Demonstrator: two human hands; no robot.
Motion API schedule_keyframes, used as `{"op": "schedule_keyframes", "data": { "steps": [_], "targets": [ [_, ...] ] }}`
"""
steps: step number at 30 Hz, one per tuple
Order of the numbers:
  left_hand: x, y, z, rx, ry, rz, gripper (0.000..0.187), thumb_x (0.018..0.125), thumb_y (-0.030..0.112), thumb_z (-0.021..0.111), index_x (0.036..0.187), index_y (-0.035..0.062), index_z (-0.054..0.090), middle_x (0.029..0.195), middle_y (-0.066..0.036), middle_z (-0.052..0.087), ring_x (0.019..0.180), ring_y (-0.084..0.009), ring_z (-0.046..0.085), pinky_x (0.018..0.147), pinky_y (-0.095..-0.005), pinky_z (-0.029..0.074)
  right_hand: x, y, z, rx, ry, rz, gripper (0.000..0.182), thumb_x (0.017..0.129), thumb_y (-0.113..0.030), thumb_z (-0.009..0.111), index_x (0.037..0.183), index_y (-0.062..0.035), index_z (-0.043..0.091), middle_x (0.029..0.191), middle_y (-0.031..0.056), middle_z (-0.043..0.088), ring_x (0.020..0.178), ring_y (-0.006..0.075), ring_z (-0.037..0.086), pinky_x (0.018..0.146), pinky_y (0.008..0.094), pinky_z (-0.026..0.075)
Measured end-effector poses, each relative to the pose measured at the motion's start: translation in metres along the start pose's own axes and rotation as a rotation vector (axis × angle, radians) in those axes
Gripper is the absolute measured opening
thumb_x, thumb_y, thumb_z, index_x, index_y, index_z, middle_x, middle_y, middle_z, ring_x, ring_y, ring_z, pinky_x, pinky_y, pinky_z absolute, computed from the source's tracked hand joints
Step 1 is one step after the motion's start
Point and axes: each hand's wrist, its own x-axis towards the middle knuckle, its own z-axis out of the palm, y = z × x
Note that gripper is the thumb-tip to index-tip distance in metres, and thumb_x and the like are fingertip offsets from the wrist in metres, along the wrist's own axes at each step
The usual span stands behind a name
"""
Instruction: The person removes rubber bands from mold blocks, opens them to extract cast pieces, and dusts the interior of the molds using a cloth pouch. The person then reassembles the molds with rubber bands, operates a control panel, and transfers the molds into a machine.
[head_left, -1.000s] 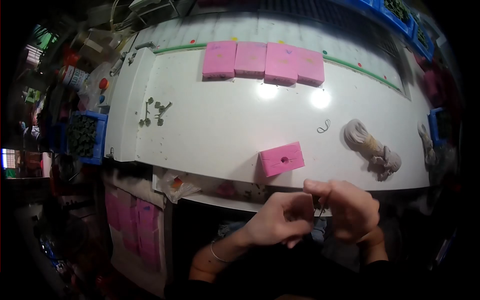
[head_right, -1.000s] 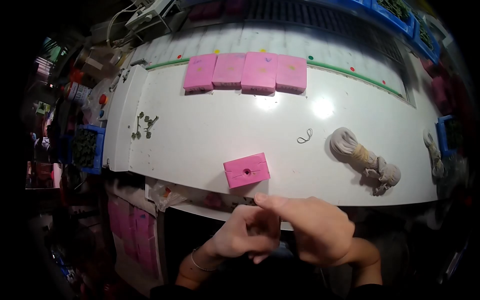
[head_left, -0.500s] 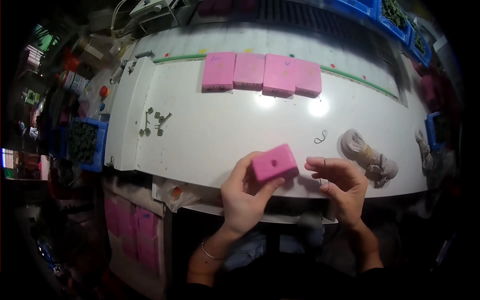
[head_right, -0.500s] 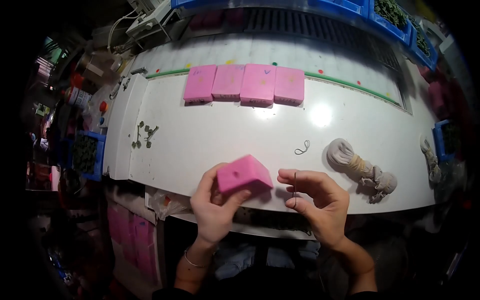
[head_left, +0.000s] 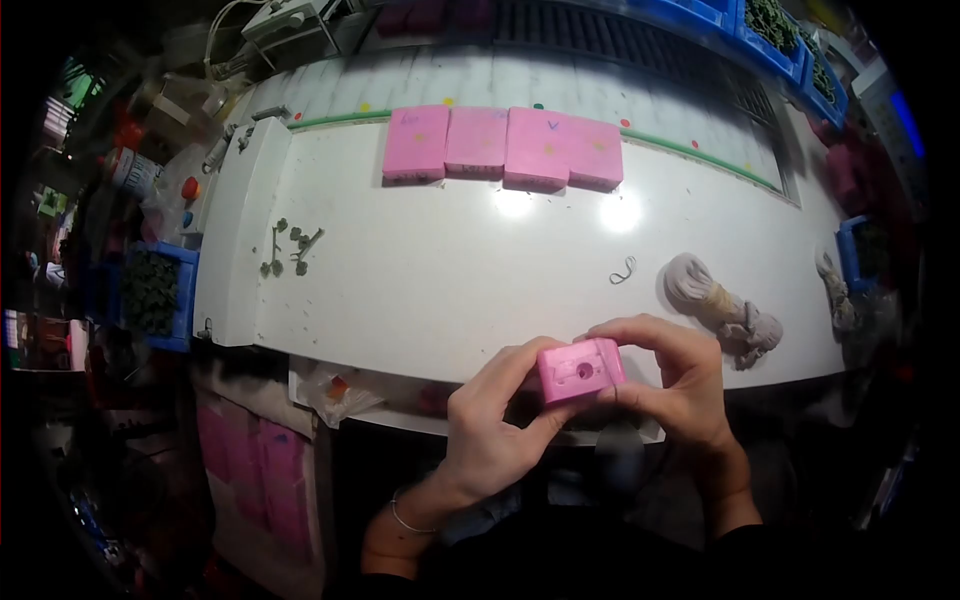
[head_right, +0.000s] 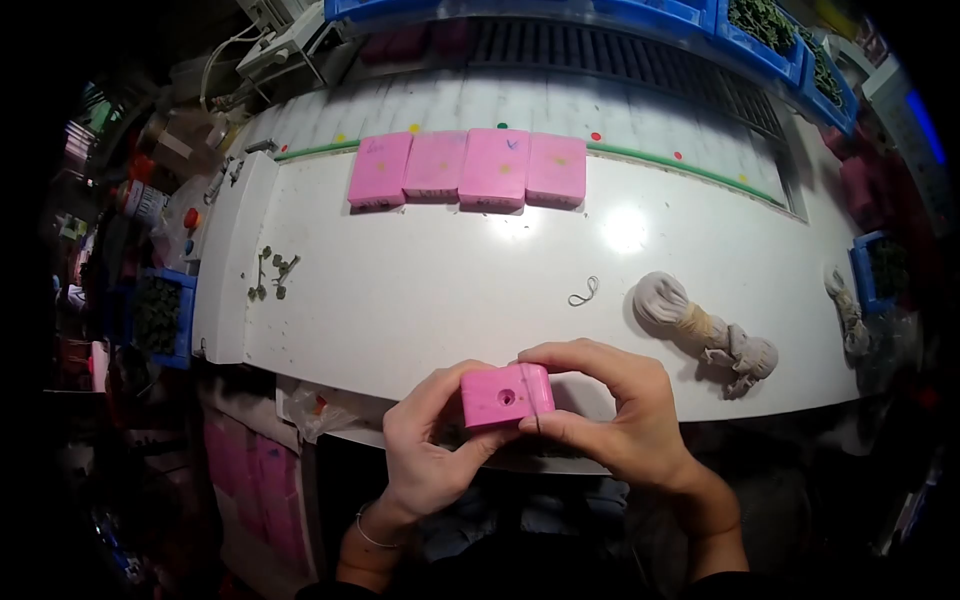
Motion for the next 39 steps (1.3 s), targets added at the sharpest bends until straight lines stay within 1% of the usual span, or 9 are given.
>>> {"op": "schedule_keyframes", "data": {
  "steps": [7, 11, 13, 14, 17, 19, 21, 27, 39],
  "targets": [
    [0.005, -0.015, 0.003, 0.019, 0.04, 0.081, 0.042, 0.074, -0.003, 0.073, 0.11, -0.006, 0.054, 0.1, -0.01, 0.061, 0.094, -0.016, 0.061, 0.083, -0.0283, 0.051, 0.007, -0.009, -0.01, -0.306, -0.037, -0.071, 0.035, 0.074, -0.002, 0.069, 0.107, 0.0002, 0.061, 0.097, 0.0136, 0.065, 0.091, 0.0242, 0.064, 0.081, 0.0308, 0.048],
    [0.008, -0.035, 0.005, -0.021, 0.242, 0.062, 0.044, 0.069, 0.001, 0.077, 0.109, 0.0, 0.057, 0.1, -0.011, 0.063, 0.087, -0.0202, 0.063, 0.074, -0.0286, 0.051, 0.014, 0.016, -0.022, -0.479, 0.119, -0.078, 0.026, 0.076, 0.002, 0.063, 0.101, -0.0005, 0.062, 0.097, 0.0138, 0.063, 0.087, 0.026, 0.063, 0.072, 0.0324, 0.049],
    [0.009, -0.039, 0.008, 0.043, 0.289, 0.161, 0.045, 0.07, 0.002, 0.077, 0.11, 0.0005, 0.056, 0.101, -0.011, 0.062, 0.087, -0.0201, 0.063, 0.074, -0.0287, 0.051, 0.022, 0.027, -0.014, -0.81, 0.261, -0.134, 0.018, 0.078, 0.003, 0.06, 0.095, 0.0003, 0.06, 0.09, 0.013, 0.059, 0.076, 0.0288, 0.06, 0.065, 0.0347, 0.048],
    [0.008, -0.042, 0.008, 0.05, 0.229, 0.172, 0.049, 0.071, -0.005, 0.075, 0.114, -0.0028, 0.051, 0.108, -0.013, 0.058, 0.101, -0.0176, 0.057, 0.088, -0.0313, 0.049, 0.026, 0.036, -0.008, -0.835, 0.28, -0.221, 0.01, 0.079, 0.001, 0.059, 0.088, 0.0002, 0.057, 0.085, 0.0131, 0.055, 0.07, 0.0312, 0.057, 0.062, 0.0374, 0.046],
    [0.009, -0.023, 0.008, 0.291, 0.293, 0.259, 0.052, 0.068, 0.002, 0.078, 0.113, -0.0023, 0.051, 0.115, -0.016, 0.053, 0.107, -0.0218, 0.054, 0.089, -0.0327, 0.047, 0.032, 0.051, -0.001, -0.923, 0.298, -0.155, 0.008, 0.079, -0.002, 0.06, 0.086, 0.0, 0.055, 0.085, 0.0136, 0.054, 0.071, 0.0307, 0.057, 0.062, 0.0369, 0.046],
    [0.003, -0.017, 0.003, 0.429, 0.347, 0.32, 0.05, 0.069, 0.007, 0.078, 0.111, -0.0025, 0.053, 0.118, -0.019, 0.049, 0.11, -0.0246, 0.05, 0.087, -0.0312, 0.046, 0.031, 0.051, -0.002, -0.899, 0.299, -0.169, 0.007, 0.08, -0.003, 0.059, 0.084, -0.0003, 0.054, 0.084, 0.0151, 0.054, 0.069, 0.031, 0.056, 0.06, 0.0349, 0.045],
    [-0.006, -0.016, 0.0, 0.383, 0.401, 0.516, 0.042, 0.073, 0.008, 0.075, 0.108, -0.0034, 0.056, 0.113, -0.019, 0.052, 0.104, -0.0249, 0.054, 0.08, -0.029, 0.047, 0.027, 0.046, -0.005, -0.475, 0.23, -0.05, 0.006, 0.082, -0.002, 0.058, 0.087, -0.0012, 0.054, 0.079, 0.0099, 0.055, 0.065, 0.0221, 0.054, 0.059, 0.0301, 0.043],
    [-0.001, 0.012, 0.016, 0.101, 0.186, 0.306, 0.023, 0.081, -0.005, 0.063, 0.104, -0.0065, 0.062, 0.085, -0.013, 0.063, 0.067, -0.0119, 0.062, 0.059, -0.02, 0.051, -0.002, -0.025, -0.011, 0.299, -0.039, 0.316, 0.004, 0.088, -0.004, 0.055, 0.091, -0.0011, 0.055, 0.079, -0.0033, 0.051, 0.072, 0.0037, 0.046, 0.062, 0.0215, 0.04],
    [0.005, 0.014, 0.022, 0.074, 0.157, 0.309, 0.019, 0.073, -0.006, 0.071, 0.091, -0.001, 0.066, 0.077, -0.007, 0.063, 0.06, -0.0087, 0.057, 0.05, -0.0193, 0.043, -0.013, -0.023, 0.003, 0.381, -0.041, 0.228, 0.008, 0.091, -0.005, 0.053, 0.095, 0.0024, 0.053, 0.09, 0.0026, 0.051, 0.084, 0.0073, 0.05, 0.077, 0.0214, 0.043]
  ]
}}
